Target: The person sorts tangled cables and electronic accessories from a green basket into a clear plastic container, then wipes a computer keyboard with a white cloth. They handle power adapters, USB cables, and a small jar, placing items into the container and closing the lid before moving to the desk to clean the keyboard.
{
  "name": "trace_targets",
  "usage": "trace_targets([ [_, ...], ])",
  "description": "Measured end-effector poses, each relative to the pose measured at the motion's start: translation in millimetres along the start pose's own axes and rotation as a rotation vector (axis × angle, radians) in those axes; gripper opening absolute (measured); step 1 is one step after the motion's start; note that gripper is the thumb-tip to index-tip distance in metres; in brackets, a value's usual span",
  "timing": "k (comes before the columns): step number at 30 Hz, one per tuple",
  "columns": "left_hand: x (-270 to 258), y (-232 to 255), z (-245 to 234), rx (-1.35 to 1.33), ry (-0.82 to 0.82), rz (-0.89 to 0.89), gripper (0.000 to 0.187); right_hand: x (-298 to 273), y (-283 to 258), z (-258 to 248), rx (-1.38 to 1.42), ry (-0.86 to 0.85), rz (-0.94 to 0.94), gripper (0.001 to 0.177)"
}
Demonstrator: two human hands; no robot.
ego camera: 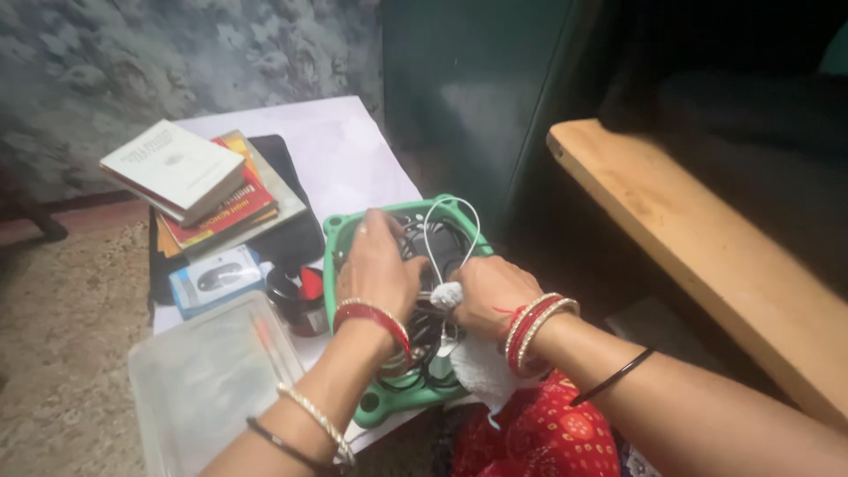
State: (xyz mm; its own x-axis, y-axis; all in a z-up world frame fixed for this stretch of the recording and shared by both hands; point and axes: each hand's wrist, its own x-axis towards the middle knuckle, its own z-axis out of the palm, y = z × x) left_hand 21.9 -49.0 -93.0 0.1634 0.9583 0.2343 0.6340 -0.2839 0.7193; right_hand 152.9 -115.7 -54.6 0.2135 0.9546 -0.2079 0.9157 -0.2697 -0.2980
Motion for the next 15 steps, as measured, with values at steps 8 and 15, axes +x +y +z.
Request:
trace_targets([
  [8, -32.8, -36.8, 54.4, 0.366, -0.427, 0.041, 0.025, 17.4, 25.5, 51.9, -0.012, -0.057, 0.090, 0.026],
  [15, -43.5, -69.1, 89.6, 0.376, -0.350, 0.121, 0.030, 26.6, 31.8, 80.7, -0.044, -0.041, 0.006, 0.028],
])
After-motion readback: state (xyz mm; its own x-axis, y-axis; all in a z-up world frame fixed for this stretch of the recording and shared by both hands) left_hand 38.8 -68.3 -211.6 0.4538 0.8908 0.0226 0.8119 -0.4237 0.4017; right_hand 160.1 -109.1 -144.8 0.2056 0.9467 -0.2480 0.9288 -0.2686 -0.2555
